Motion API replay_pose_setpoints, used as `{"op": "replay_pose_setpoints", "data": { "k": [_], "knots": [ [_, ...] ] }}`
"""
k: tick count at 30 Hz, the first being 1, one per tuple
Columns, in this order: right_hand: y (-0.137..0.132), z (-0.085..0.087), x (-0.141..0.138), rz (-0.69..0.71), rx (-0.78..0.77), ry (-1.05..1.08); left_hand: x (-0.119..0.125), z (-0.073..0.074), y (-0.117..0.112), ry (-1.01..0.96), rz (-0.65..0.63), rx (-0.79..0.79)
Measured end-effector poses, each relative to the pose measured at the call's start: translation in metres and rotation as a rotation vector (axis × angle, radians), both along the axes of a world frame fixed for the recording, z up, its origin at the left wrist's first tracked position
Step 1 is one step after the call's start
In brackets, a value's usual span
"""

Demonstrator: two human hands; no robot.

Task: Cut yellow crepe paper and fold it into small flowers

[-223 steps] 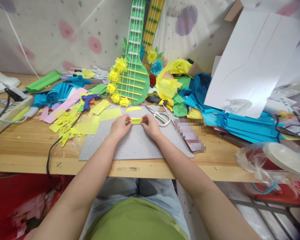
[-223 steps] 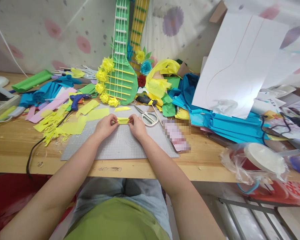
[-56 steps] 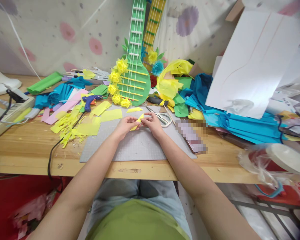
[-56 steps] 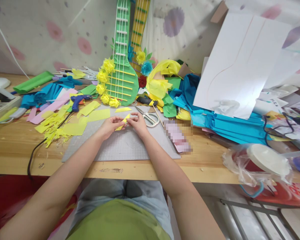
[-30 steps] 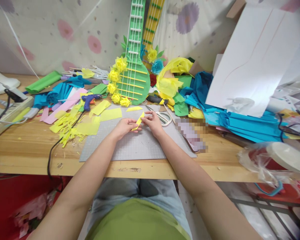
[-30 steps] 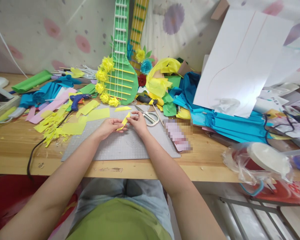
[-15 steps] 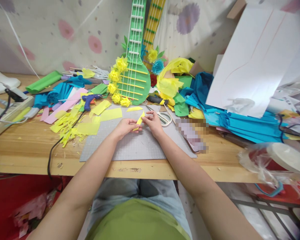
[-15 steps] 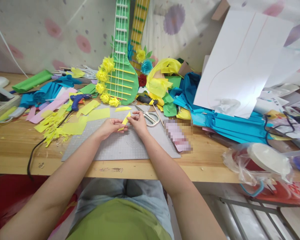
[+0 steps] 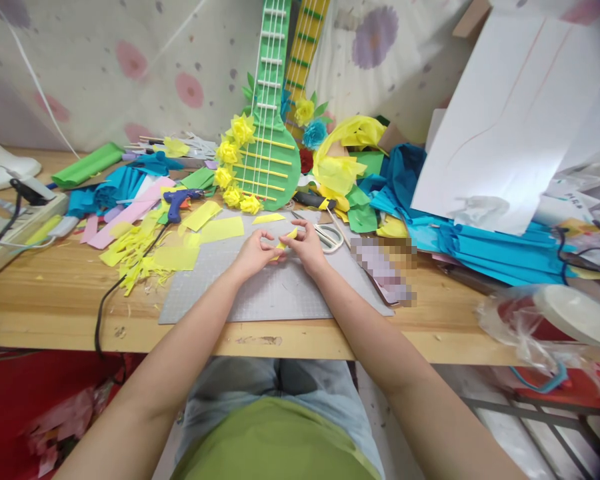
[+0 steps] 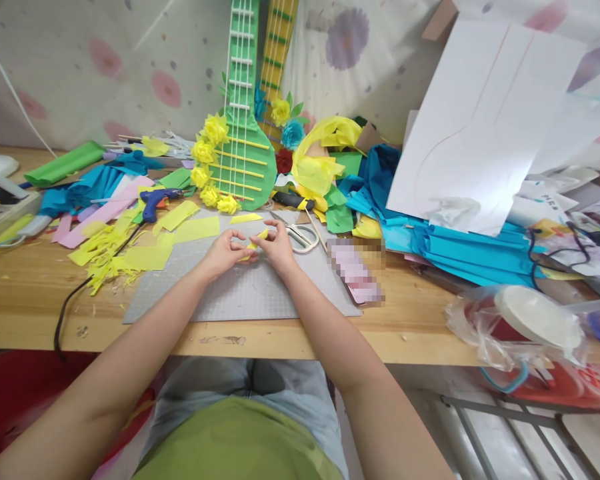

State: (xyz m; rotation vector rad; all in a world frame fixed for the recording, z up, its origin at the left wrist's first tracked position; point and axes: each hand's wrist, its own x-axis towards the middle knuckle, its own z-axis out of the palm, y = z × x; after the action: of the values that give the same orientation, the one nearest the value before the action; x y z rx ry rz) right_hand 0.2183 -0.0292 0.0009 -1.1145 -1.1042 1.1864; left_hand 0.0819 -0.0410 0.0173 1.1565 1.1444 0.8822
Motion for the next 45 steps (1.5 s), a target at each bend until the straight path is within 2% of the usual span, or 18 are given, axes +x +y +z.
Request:
{"op": "replay_pose_setpoints", "data": {
  "k": [5,17,20,24,29,34,41,45],
  "knots": [
    [0.002,0.000,0.006,-0.063,-0.021,-0.020,-0.001,0.000,-0.001,0.043,-0.038,0.008],
    [0.010,-0.004,0.013,-0.079,0.035,0.119,-0.001,0.000,0.001,0.041,-0.049,0.014],
    [0.008,-0.002,0.011,-0.047,0.021,0.132,-0.003,0.000,-0.001,0.031,-0.036,0.014],
    [0.003,0.001,0.007,0.050,-0.031,0.024,-0.003,0.000,-0.001,0.034,-0.016,0.018],
    [0.002,0.001,0.007,-0.045,-0.048,-0.033,-0.004,-0.008,0.004,0.067,-0.040,0.061],
    [0.003,0.000,0.007,-0.064,-0.002,-0.006,-0.007,-0.013,0.006,0.112,-0.051,0.146],
    [0.002,0.001,-0.002,-0.004,0.054,-0.005,0.006,-0.004,0.005,0.040,-0.017,0.048],
    [0.003,0.000,-0.001,-0.029,0.076,0.012,0.007,-0.002,0.004,-0.042,0.007,-0.002]
  ]
}}
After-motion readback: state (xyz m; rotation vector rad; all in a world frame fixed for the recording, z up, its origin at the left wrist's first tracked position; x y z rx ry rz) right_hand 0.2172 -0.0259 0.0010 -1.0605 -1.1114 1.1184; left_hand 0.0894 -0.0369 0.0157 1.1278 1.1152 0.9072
